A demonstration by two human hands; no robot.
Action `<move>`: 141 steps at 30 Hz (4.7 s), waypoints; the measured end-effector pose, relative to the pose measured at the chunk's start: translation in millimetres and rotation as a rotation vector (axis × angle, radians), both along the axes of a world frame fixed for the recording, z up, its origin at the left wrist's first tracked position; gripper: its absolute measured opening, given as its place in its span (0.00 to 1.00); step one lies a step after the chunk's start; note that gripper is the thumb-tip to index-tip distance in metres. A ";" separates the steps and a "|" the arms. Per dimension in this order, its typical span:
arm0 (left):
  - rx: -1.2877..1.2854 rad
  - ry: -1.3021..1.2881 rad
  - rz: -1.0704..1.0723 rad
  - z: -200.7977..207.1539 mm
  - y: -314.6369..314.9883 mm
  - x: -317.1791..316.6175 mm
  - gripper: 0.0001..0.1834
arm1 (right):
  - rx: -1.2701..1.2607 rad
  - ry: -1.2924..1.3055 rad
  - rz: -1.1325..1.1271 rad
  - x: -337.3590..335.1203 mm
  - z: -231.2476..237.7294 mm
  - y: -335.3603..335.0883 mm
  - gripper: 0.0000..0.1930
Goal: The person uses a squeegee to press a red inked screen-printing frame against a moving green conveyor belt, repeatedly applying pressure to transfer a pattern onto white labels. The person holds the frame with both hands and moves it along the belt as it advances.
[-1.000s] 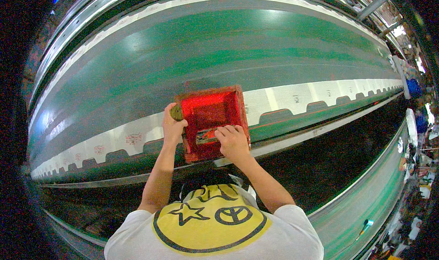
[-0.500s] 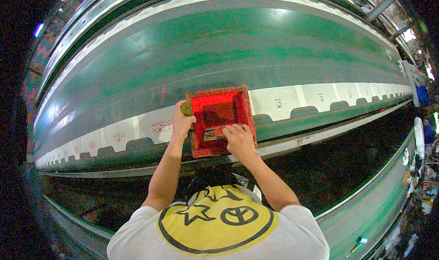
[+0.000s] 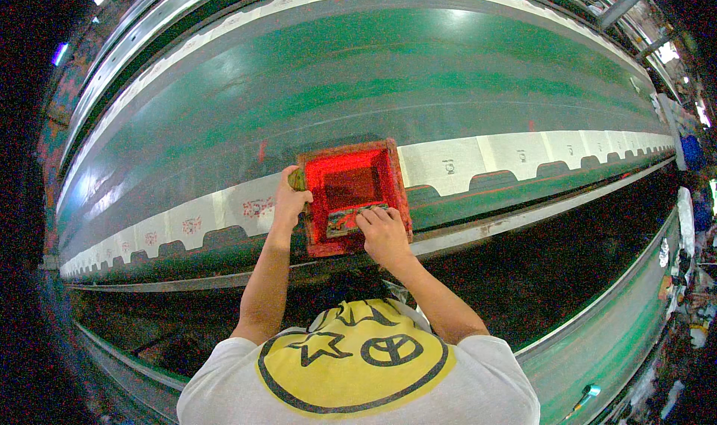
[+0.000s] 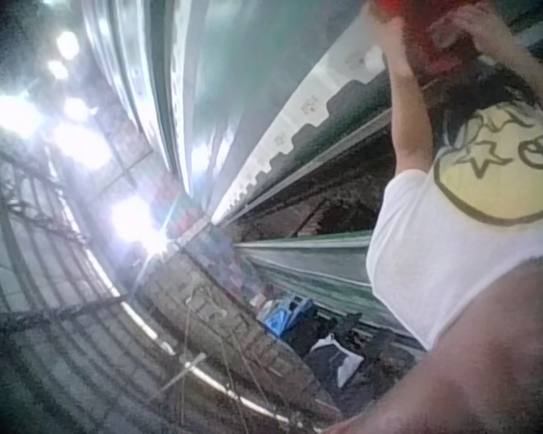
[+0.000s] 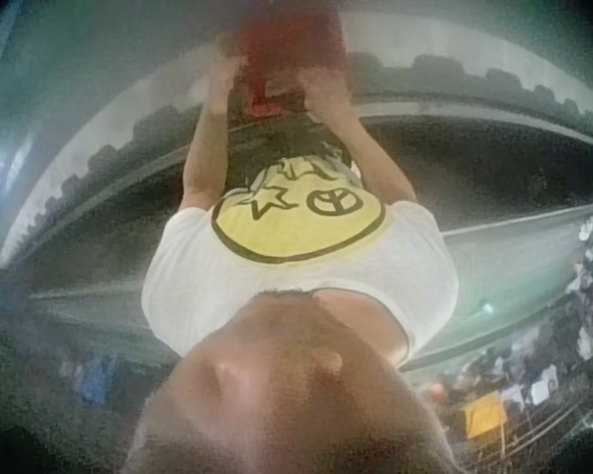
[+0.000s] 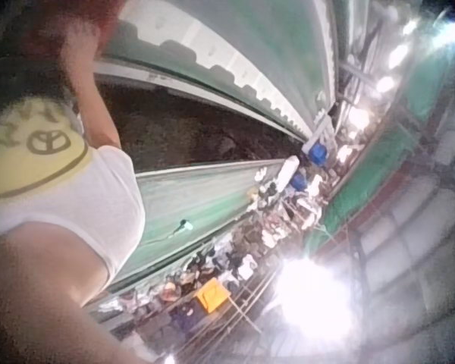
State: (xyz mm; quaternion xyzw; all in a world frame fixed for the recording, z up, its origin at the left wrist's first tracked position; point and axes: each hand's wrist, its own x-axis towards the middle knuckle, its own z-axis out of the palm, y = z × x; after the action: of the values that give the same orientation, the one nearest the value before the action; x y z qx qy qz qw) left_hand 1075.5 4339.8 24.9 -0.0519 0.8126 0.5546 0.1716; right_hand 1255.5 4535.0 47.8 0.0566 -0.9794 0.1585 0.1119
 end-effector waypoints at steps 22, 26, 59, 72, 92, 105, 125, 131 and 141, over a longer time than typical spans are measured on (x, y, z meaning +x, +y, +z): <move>-0.097 0.119 -0.004 -14.9 -2.0 0.6 0.42 | -0.028 0.014 -0.017 2.6 17.7 0.1 0.18; -0.096 -0.026 -0.019 11.9 3.9 3.2 0.42 | 0.009 -0.007 0.017 8.1 11.2 3.3 0.18; -0.069 0.057 0.050 3.2 17.2 10.3 0.41 | -0.016 0.012 0.038 -12.9 13.1 25.5 0.14; 0.015 0.026 0.028 12.4 216.1 61.4 0.42 | 0.048 -0.006 -0.054 43.2 23.6 207.8 0.14; -0.025 0.047 -0.003 -16.9 252.0 65.5 0.41 | -0.021 -0.016 -0.032 62.3 11.4 250.8 0.18; -0.110 0.202 -0.092 -18.2 250.2 63.8 0.42 | 0.060 0.044 0.011 -22.7 -8.6 274.4 0.14; 0.026 0.043 -0.029 -21.2 247.1 65.0 0.42 | -0.002 -0.009 0.035 59.0 3.5 253.8 0.18; -0.009 0.070 -0.016 18.8 288.1 74.3 0.42 | 0.011 0.034 0.006 61.8 18.6 289.9 0.16; 0.161 0.120 0.002 -5.1 447.5 113.8 0.41 | 0.046 0.057 -0.074 106.3 16.3 437.7 0.17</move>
State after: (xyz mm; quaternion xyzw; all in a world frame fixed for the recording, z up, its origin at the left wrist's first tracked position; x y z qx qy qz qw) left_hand 1189.3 4787.3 19.8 -0.0054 0.7742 0.6203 0.1259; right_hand 1361.8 4972.7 64.1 0.0276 -0.9806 0.1300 0.1443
